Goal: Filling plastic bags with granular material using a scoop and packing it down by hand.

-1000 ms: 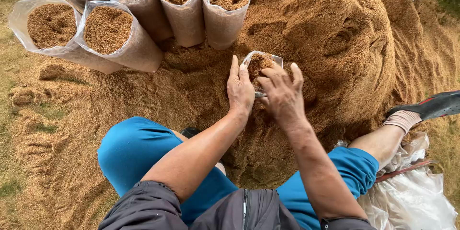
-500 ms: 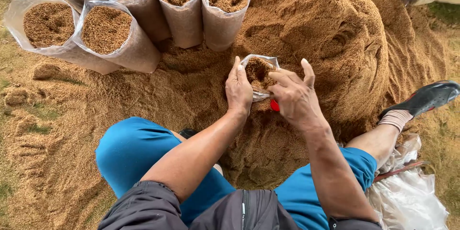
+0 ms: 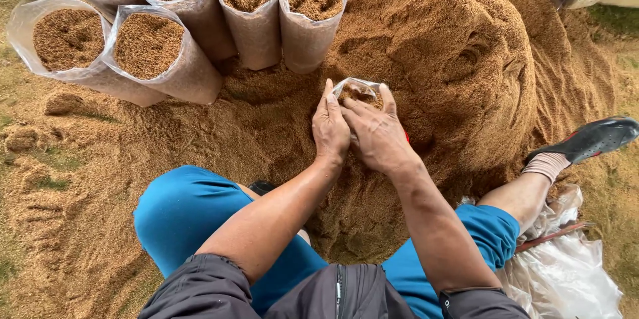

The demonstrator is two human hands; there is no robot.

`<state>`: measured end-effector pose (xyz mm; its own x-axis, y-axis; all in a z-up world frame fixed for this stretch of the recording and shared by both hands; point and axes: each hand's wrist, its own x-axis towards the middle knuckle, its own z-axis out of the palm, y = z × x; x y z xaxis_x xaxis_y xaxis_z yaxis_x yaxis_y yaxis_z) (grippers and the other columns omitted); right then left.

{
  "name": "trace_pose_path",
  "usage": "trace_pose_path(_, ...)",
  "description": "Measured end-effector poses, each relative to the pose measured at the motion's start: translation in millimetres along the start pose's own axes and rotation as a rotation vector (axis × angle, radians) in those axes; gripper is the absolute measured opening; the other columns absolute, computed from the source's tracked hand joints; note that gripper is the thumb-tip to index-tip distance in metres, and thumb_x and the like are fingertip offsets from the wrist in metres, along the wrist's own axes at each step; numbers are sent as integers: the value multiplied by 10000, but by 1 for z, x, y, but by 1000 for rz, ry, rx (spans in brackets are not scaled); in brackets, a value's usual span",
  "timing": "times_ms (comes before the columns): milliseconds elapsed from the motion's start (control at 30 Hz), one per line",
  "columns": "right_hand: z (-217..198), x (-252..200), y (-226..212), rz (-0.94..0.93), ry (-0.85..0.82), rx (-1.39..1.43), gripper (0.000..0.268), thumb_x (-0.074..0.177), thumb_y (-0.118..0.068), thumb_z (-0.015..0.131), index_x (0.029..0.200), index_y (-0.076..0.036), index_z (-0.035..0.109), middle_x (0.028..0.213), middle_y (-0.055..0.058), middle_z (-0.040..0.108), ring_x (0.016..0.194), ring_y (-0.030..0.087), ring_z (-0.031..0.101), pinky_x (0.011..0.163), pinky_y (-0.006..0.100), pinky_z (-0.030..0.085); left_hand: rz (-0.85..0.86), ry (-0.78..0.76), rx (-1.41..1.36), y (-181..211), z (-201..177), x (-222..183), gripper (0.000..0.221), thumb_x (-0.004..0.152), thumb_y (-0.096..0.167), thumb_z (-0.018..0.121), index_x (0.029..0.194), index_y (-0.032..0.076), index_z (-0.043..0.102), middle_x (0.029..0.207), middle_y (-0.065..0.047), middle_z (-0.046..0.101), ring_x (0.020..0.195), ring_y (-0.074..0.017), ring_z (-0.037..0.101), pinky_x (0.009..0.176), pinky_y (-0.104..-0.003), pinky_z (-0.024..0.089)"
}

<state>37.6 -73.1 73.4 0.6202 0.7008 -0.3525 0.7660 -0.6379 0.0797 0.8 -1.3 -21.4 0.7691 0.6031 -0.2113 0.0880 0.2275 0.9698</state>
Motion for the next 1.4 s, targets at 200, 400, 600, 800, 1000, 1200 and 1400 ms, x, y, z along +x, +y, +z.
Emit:
trace_pose_path(200,41,-6,22,-56,307,2,99,948,-168,690,1028,-213,727,1184,-11,746,1152,123,699,1254,550,117,-78,8,-14,0,0,4,543,1095,384,310,1528,87,449,1540,-218,479,1442,-426,415,1192,-545,330)
trace_pose_path(400,31,-12,6,-48,278,20,171,975,-74,641,1112,-148,713,1078,49,785,1094,153,736,1263,524,135,-152,38,-44,-18,4,10,619,1000,446,504,1498,78,495,1494,-228,507,1419,-415,445,1188,-579,307)
trace_pose_path(600,34,2,10,-64,267,63,391,940,-209,673,1323,-159,612,1363,84,671,1248,191,654,1250,562,70,-129,12,15,4,2,0,549,1032,436,413,1459,124,559,1494,-270,495,1439,-462,399,1207,-538,304)
trace_pose_path(800,42,3,25,41,90,42,461,879,-183,694,1325,-99,612,1287,125,700,1244,236,657,1271,588,-31,-204,39,-27,-2,3,3,585,1047,468,354,1490,128,529,1496,-239,498,1430,-433,431,1184,-532,327)
trace_pose_path(1000,26,-35,33,-26,592,298,708,862,-615,720,1372,-131,636,1451,114,614,1388,242,533,1253,548,37,-209,67,-80,2,2,3,558,1055,394,326,1492,104,516,1492,-241,502,1438,-433,417,1198,-557,295)
trace_pose_path(1200,146,-51,98,355,391,280,356,1000,-452,696,1132,-122,702,1079,54,690,928,232,739,838,367,617,-173,104,-68,8,5,-3,535,1054,331,340,1470,52,526,1495,-264,500,1447,-439,400,1219,-524,273)
trace_pose_path(1400,265,-38,113,329,215,247,244,857,-265,791,1069,-185,704,1030,10,693,972,257,745,842,410,620,-172,72,-84,8,2,-5,546,1075,330,290,1503,48,476,1510,-250,484,1456,-408,398,1224,-525,255)
